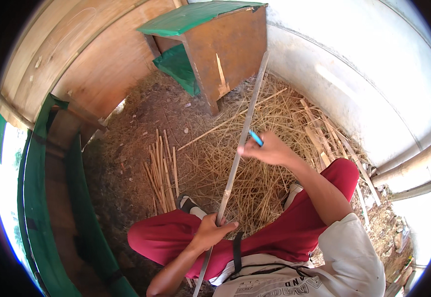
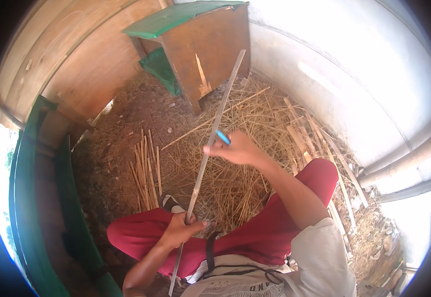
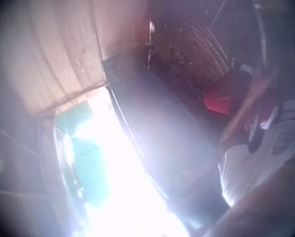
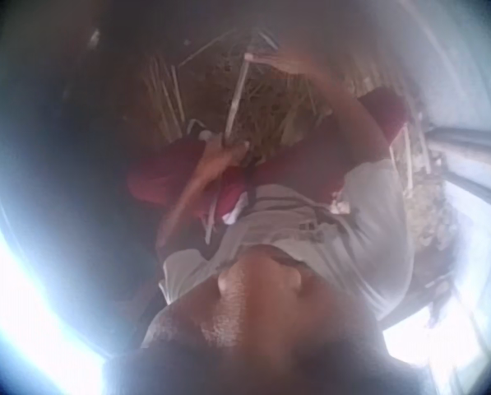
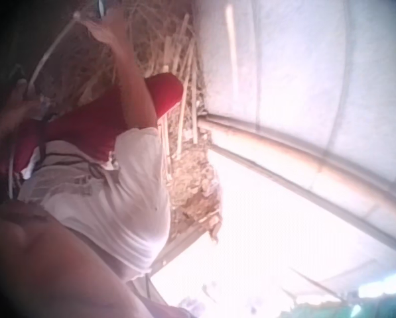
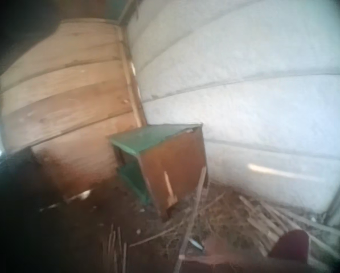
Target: The person sits on the ground and uses a utility knife to shave thin strips from a long bamboo stick. They repeatedly scrape along the length of the stick to remove the outer layer, creating a pile of shavings on the ground.
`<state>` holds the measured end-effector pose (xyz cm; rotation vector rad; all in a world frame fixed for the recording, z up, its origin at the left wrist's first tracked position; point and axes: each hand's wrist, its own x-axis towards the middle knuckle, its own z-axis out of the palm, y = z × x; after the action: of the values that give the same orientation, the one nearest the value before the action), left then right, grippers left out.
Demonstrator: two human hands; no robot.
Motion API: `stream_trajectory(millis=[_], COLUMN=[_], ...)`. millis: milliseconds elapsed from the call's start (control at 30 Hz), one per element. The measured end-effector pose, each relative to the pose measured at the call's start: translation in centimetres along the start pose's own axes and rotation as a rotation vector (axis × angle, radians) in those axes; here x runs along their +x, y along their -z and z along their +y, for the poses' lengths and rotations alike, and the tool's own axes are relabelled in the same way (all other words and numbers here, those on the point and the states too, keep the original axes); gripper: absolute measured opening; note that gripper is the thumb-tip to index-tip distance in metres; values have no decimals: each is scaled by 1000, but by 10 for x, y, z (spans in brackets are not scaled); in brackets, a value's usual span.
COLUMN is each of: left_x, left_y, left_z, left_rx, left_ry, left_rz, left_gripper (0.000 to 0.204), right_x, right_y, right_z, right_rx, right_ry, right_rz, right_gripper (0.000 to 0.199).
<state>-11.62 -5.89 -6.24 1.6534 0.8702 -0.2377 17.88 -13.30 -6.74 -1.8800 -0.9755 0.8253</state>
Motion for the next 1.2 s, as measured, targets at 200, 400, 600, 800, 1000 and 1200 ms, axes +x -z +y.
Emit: stream_trajectory(millis=[200, 400, 600, 800, 1000, 1200], left_x=[22, 31, 33, 20, 13, -3], left_y=[-3, -11, -12, -6, -4, -11], left_z=[-2, -4, -16, -6, -11, -28], left_rx=[-56, -131, 5, 52, 82, 72], left_ry=[35, 56, -16, 39, 76, 60], left_rz=[-24, -39, -2, -48, -54, -93], left_gripper=[43, 43, 35, 28, 30, 31], right_x=[-31, -31, -26, -15, -6, 17], right_y=[-60, -75, -76, -84, -89, -64], right_z=[13, 16, 15, 22, 33, 55], right_rx=[-509, -645, -669, -756, -713, -687], right_ry=[129, 118, 112, 112, 127, -61], right_rz=[-8, -20, -26, -14, 45, 139], right_gripper=[30, 14, 13, 11, 10, 15])
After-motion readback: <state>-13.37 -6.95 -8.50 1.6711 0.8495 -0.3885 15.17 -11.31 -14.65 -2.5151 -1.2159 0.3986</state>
